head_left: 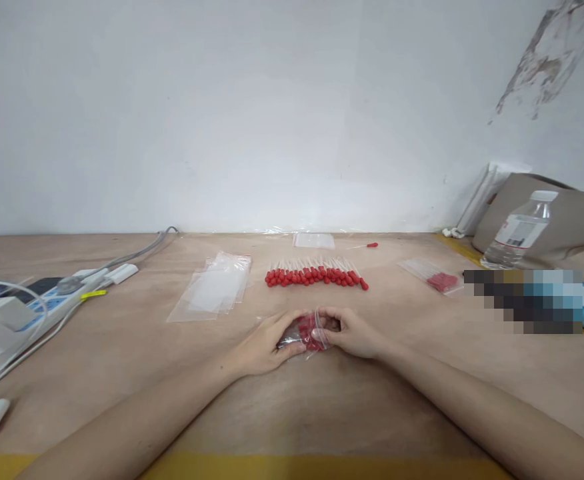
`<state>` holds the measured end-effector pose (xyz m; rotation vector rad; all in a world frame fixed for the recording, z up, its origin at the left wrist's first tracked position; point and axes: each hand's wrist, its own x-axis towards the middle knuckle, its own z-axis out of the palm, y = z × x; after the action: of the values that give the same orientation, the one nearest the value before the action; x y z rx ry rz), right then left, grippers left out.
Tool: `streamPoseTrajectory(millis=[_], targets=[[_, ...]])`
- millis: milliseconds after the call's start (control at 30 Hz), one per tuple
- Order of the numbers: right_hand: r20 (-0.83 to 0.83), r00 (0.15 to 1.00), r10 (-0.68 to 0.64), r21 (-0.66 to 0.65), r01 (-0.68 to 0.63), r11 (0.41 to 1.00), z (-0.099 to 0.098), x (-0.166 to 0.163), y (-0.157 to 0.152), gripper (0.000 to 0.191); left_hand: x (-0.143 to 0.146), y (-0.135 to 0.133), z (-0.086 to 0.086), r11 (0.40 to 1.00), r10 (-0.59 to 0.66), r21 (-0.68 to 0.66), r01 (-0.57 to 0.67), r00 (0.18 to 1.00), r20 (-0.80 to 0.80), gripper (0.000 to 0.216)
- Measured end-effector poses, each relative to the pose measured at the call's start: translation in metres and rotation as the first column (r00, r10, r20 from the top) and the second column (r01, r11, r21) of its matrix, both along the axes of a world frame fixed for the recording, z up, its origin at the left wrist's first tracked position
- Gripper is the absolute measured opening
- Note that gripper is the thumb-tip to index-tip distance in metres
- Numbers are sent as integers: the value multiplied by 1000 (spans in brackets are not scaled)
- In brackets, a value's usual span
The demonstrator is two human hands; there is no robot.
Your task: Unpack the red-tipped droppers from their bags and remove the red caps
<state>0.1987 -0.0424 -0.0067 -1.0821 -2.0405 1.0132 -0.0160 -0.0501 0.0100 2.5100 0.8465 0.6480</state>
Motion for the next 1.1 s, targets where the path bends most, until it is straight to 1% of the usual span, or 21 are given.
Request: streamPoseTrajectory(millis=[100,167,200,233,300,367,400,433,500,600,700,767,867,967,1033,1100], targets=[[-26,999,-27,-78,25,997,0,1,1,31,-1,2,-3,1000,14,18,-14,1000,-13,49],[-64,997,-53,-136,44,990,-1,0,0,35,-2,3,-6,999,22,32,-21,1000,-15,49],[-95,994,-50,-172,33,985,-1,-1,-1,37,-2,3,-6,999,22,38,-22,1000,-13,49],[-138,990,-29,-208,-1,978,-1,-2,-1,39,-2,4,-7,999,19,41,-18,1000,-9,49],[-243,969,44,-252,-107,962,0,-5,-3,40,-2,4,-7,999,4,41,-4,1000,-5,49],[-302,946,119,-234,-194,953,2,-7,-4,34,-1,4,-7,999,-8,36,8,1000,-5,50],[-298,944,141,-207,-208,956,3,-8,-4,30,-1,3,-7,999,-9,33,9,1000,-6,51],[-277,949,147,-172,-200,965,4,-9,-4,26,-1,3,-7,999,-8,31,8,1000,-7,51],[-228,966,118,-112,-146,983,6,-9,-4,23,-1,3,-6,1000,-1,24,1,1000,-11,51],[-188,981,39,-107,-60,992,10,-5,-4,23,-1,2,-5,999,35,10,-34,999,-27,49],[-123,991,-60,-205,34,978,13,5,-1,30,-2,1,-4,997,71,7,-71,996,-47,49],[-105,990,-93,-295,58,954,15,15,2,36,-1,1,-3,997,74,4,-74,996,-52,49],[-172,979,-107,-392,32,920,15,32,9,40,-1,1,-3,998,68,1,-68,997,-47,48],[-209,963,-171,-475,53,878,16,49,15,39,-1,2,-3,998,63,2,-63,997,-45,47],[-216,957,-196,-498,65,865,20,61,18,38,-2,2,-3,998,64,2,-64,997,-47,47],[-214,955,-207,-477,82,875,25,73,22,36,-2,2,-3,998,64,2,-64,997,-47,48]])
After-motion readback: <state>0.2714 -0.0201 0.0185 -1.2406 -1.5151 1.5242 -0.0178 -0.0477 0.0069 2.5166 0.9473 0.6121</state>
